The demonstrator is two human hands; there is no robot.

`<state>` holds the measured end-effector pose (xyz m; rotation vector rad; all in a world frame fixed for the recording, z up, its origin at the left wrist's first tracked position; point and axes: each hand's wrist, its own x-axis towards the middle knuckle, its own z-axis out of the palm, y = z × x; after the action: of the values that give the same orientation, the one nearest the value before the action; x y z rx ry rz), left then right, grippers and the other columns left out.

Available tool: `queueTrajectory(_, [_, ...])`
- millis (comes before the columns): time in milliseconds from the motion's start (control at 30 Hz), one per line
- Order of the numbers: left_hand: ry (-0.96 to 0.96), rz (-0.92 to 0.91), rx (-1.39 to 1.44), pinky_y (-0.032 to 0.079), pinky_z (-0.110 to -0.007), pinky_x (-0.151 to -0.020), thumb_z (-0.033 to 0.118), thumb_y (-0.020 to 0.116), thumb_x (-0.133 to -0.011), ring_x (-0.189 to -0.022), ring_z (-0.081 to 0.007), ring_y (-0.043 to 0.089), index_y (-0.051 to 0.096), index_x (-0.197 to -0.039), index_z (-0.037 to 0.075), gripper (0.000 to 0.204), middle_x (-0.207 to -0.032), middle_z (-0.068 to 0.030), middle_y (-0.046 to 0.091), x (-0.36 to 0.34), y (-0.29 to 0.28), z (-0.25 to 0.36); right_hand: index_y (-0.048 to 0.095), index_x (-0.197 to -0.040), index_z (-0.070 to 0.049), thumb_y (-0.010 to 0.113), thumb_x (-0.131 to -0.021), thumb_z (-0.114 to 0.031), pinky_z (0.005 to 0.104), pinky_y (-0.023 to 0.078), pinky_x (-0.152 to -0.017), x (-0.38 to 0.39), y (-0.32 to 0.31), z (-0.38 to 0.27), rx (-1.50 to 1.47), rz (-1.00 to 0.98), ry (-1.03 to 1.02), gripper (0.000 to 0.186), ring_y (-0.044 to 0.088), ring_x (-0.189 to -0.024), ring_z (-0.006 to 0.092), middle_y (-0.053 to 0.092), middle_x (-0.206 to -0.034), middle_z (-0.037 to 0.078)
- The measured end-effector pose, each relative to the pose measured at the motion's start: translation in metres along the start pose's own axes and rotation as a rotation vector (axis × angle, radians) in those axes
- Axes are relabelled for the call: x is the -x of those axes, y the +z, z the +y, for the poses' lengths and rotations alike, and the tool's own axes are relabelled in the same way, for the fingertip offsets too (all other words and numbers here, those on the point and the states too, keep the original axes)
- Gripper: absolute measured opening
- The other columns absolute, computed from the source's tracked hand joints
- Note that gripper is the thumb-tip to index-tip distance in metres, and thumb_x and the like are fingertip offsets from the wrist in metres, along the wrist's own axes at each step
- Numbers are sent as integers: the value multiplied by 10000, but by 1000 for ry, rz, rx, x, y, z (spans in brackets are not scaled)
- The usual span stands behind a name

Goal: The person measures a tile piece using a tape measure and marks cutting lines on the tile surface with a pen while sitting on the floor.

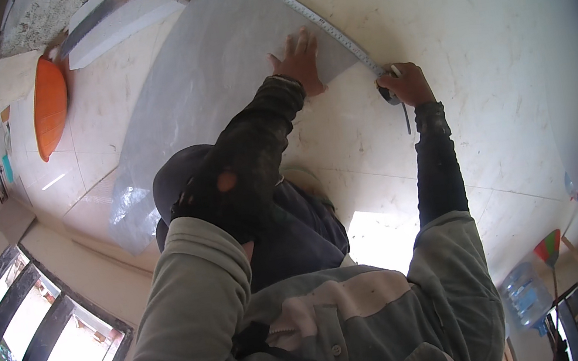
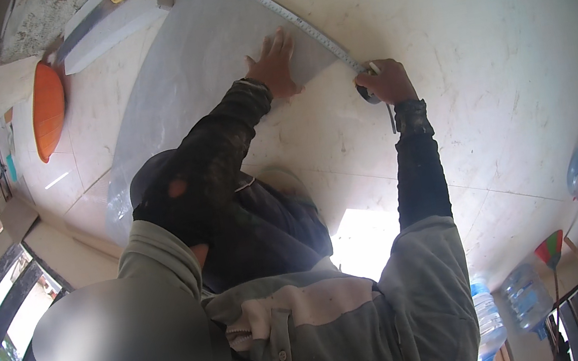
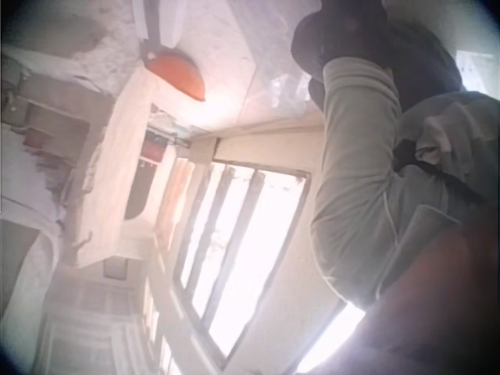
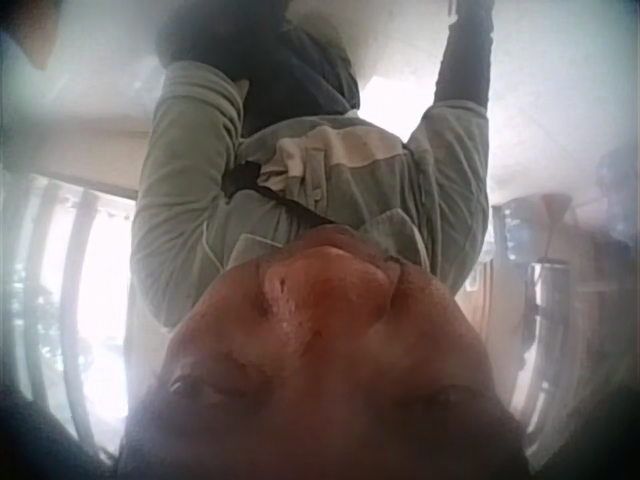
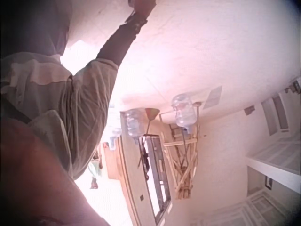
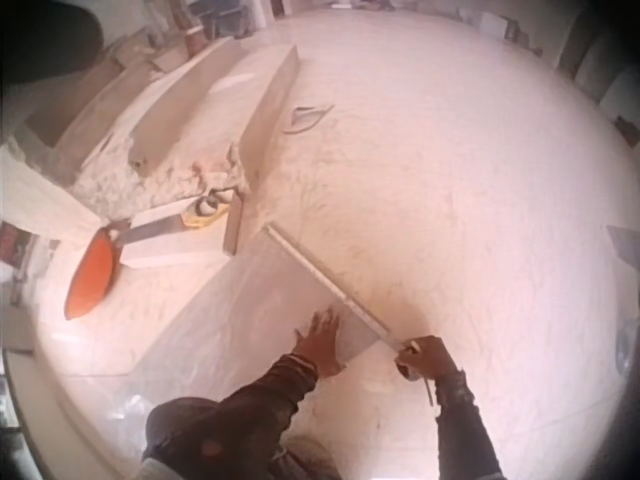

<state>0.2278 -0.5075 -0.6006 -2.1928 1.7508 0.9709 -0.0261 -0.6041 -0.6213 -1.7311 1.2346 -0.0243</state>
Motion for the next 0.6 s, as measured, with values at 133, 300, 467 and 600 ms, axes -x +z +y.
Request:
queueTrajectory(133, [22, -23, -46, 203, -815, -1025, 430, 850, -646, -1502, -395, 72, 81, -1573, 148, 1237, -1650, -92, 9, -11, -17, 8, 727, -910, -17, 711, -719, -304, 346, 525, -628, 2, -1, -6, 64, 8, 11, 345, 650, -613, 224, 667, -666, 114])
queueTrajectory(300, [15, -17, -49, 227, -847, -983, 435, 861, -613, -1507, -373, 47, 65, -1577, 222, 1268, -1652, -60, 9, -21, -14, 9, 733, -988, -52, 701, -700, -352, 377, 545, -728, 5, -1, -2, 196, 208, -81, 417, 686, -788, 290, 699, -873, 143])
queueTrajectory(467, [-13, 27, -52, 234, -853, -980, 366, 801, -628, -1513, -343, 44, 98, -1569, 342, 1174, -1655, 5, -4, -15, -13, 17, 730, -1066, -108, 700, -702, -373, 401, 547, -784, 10, 7, -2, 349, 210, -38, 451, 674, -869, 301, 666, -956, 125])
queueTrajectory(600, [-1, -4, -77, 243, -868, -950, 400, 813, -601, -1499, -411, 25, 110, -1555, 412, 1185, -1655, 25, -23, -18, -14, 22, 725, -1074, -123, 701, -707, -377, 409, 549, -766, 17, 9, -7, 356, 226, -57, 447, 669, -844, 297, 645, -929, 106])
